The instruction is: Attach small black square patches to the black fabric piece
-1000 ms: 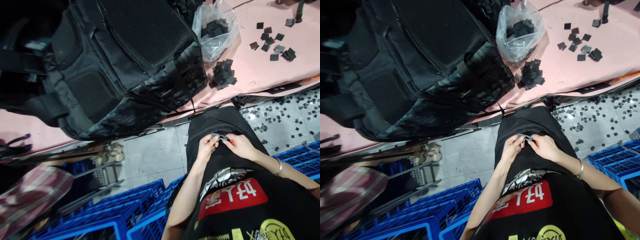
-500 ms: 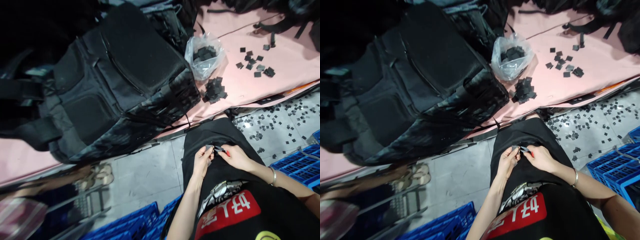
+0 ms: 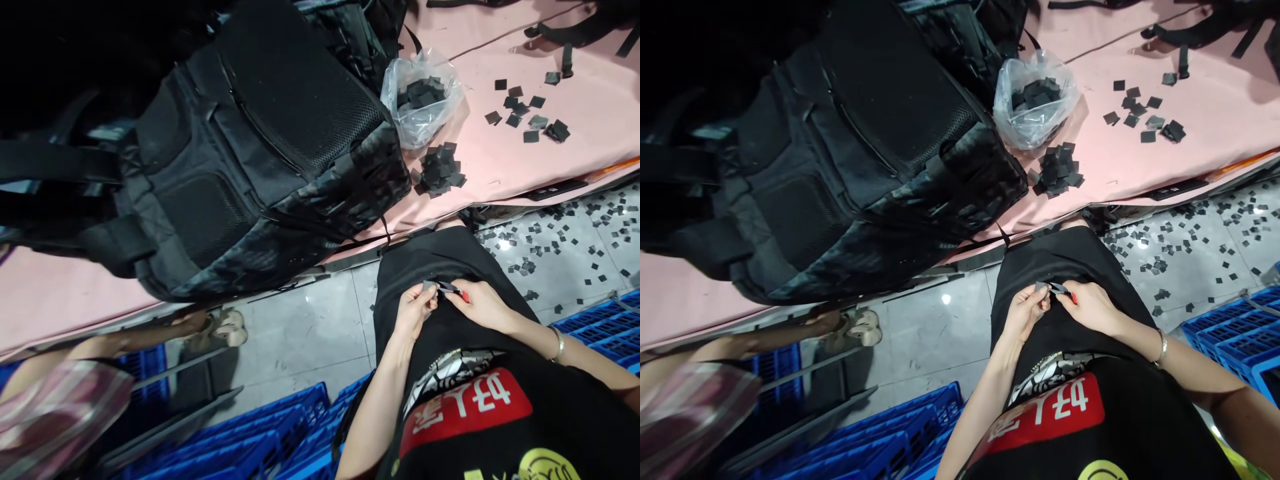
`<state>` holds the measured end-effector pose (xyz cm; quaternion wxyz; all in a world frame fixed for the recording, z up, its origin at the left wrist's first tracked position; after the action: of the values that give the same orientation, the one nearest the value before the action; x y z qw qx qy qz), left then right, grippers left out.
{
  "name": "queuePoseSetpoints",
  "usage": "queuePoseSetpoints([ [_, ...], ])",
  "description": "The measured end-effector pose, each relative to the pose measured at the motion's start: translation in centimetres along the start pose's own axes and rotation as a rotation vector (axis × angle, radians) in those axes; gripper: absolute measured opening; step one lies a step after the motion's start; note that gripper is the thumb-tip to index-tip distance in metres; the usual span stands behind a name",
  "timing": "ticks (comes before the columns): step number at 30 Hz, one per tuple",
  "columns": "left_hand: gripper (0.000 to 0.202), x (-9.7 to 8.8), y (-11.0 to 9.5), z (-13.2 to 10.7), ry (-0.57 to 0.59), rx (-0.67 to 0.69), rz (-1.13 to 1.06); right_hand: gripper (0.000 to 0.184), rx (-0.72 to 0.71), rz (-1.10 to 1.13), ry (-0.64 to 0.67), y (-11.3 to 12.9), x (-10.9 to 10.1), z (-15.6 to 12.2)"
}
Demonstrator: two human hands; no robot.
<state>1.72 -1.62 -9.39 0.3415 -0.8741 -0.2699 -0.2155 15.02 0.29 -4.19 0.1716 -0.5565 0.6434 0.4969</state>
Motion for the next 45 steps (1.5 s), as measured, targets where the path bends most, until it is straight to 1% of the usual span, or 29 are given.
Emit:
queuePoseSetpoints([
  [7,0.021,0.01,-0.07,-0.03,0.007,0.009,0.011,0.026,-0.017,-0.009,0.006,-0.12,0.27,0.14],
  [16,0.021,-0.01,-0.14,-0.04,0.0,0.03,0.062,0.026,0.001,-0.021,0.023,-0.13,0.22,0.08],
  [28,0.018,0.21,0.13,0.09,0.065,-0.051,-0.055,0.026,-0.022,-0.016,0.006,-0.04,0.18,0.12],
  [36,0.019,0.27,0.33,0.17,0.063,-0.122,-0.14,0.026,-0.027,-0.017,0.008,0.04,0.01,0.14],
  [45,0.02,0.26,0.14,-0.07,0.047,-0.057,-0.06,0.026,-0.031,-0.045,0.003,-0.08,0.22,0.1],
])
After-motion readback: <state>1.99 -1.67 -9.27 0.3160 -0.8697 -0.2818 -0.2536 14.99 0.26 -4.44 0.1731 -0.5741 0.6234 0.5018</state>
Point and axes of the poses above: each hand's wrist, its own z-axis towards the middle knuckle, its own x-axis out of the palm, y = z × x, the point moved 6 cm from there along z, towards the middle knuckle, and after that the axes turned 12 degrees about -z, right-handed, at the moved point
